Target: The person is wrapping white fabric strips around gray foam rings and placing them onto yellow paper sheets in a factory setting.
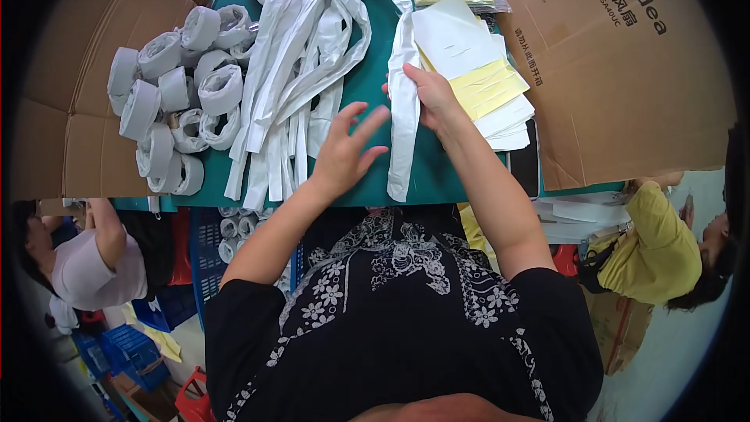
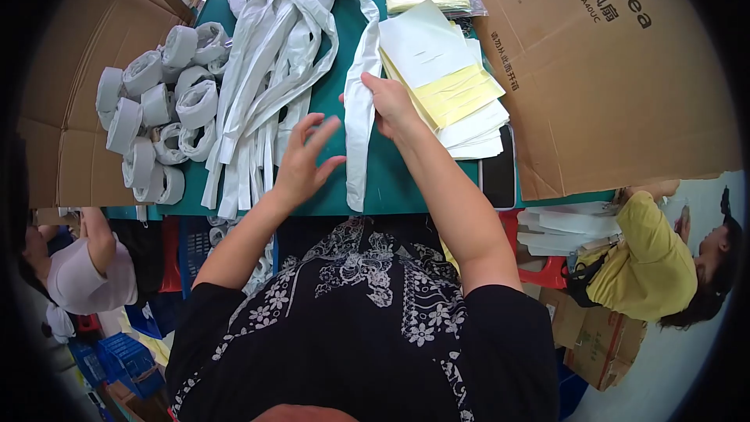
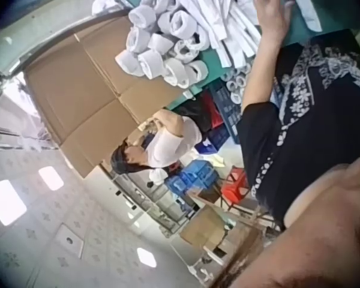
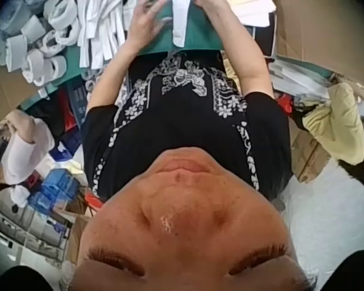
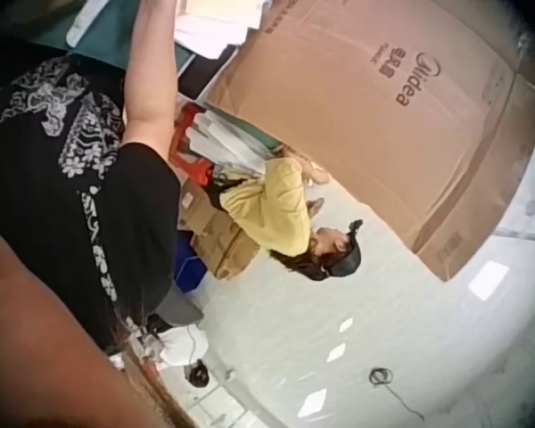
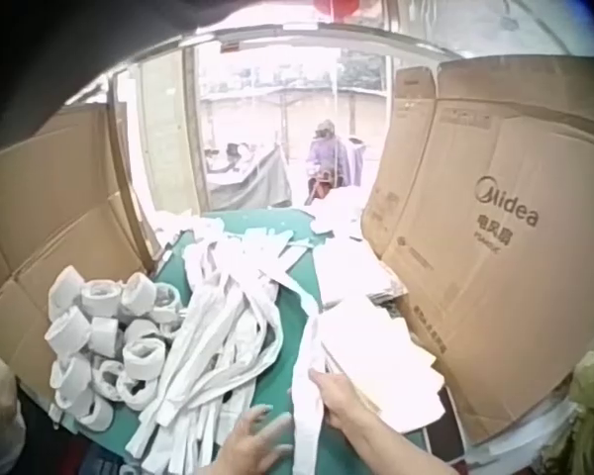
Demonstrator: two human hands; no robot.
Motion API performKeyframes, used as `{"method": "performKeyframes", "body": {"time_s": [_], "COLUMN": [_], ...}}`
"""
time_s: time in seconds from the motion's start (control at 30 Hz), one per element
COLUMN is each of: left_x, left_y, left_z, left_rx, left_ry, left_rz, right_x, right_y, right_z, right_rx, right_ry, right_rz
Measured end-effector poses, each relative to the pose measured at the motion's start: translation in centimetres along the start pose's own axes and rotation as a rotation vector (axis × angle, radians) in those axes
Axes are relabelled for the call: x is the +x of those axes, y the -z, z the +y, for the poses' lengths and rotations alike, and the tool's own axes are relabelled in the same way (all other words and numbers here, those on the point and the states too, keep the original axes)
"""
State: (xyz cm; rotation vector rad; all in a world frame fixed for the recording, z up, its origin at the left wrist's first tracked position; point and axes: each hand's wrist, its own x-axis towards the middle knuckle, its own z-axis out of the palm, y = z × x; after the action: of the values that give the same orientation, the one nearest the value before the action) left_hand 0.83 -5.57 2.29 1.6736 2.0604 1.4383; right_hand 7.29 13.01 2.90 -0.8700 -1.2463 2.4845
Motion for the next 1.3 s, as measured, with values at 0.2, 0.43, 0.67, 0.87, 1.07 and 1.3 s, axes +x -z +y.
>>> {"method": "performKeyframes", "body": {"time_s": [0.2,0.43,0.67,0.87,1.07,1.3], "left_x": [0.6,2.0,2.2,0.9,-0.1,1.0], "left_y": [0.8,1.4,1.2,1.4,1.7,1.3], "left_z": [0.1,-0.6,-2.0,-0.8,0.2,1.0], "left_rx": [0.462,0.394,0.377,0.270,-0.052,-0.762], "left_ry": [-0.819,-0.917,-0.838,-0.836,-0.350,0.980], "left_rz": [-0.091,-0.095,-0.128,-0.069,-0.189,-0.292], "right_x": [0.0,1.0,0.0,-0.1,0.2,-2.5], "right_y": [-0.3,-0.5,-2.1,-2.3,0.6,-0.8], "right_z": [2.5,5.0,5.5,4.7,3.2,1.1], "right_rx": [0.161,0.307,0.383,0.401,0.050,-0.111], "right_ry": [-0.190,-0.332,-0.316,-0.304,0.013,0.019], "right_rz": [-0.097,-0.145,0.002,-0.021,-0.138,-0.228]}}
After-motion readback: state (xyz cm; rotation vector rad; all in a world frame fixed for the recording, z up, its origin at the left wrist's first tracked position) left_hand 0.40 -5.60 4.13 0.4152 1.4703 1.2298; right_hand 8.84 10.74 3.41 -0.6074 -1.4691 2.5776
